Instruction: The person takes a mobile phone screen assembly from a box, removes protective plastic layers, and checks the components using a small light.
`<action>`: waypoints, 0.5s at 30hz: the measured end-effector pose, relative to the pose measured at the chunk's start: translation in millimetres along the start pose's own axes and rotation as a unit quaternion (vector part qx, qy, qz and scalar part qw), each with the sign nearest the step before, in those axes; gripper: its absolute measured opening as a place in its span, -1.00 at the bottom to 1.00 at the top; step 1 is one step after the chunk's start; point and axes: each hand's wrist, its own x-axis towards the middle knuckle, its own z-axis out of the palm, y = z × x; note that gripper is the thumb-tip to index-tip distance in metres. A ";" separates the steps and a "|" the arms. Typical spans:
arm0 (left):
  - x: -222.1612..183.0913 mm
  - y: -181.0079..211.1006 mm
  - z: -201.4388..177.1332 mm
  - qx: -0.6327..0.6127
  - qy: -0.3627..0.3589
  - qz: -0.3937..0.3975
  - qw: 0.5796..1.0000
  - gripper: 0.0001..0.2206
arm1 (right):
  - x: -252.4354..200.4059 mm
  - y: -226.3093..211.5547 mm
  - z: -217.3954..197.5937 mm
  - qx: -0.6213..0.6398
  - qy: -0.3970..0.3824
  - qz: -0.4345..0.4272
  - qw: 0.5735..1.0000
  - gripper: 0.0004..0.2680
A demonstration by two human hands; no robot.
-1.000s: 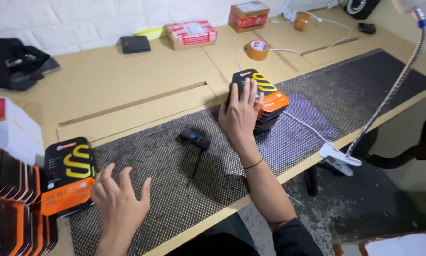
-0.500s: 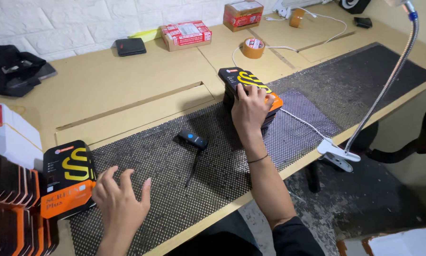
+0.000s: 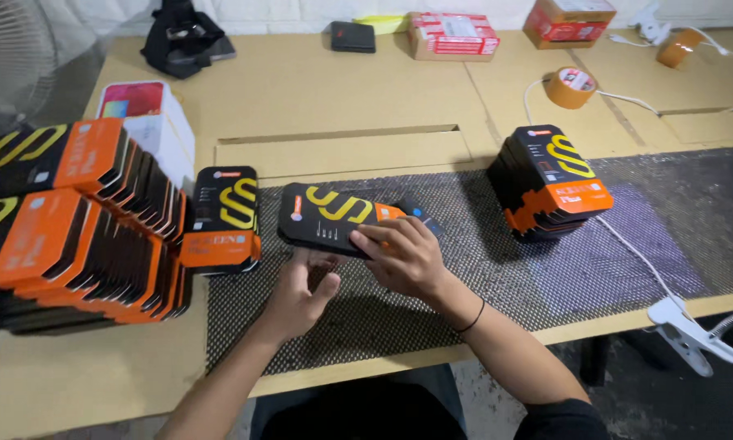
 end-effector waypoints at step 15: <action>11.8 39.7 -4.9 0.029 0.171 -0.014 0.985 -0.70 | 1.1 -10.0 1.8 0.139 -0.109 0.246 0.953 -0.58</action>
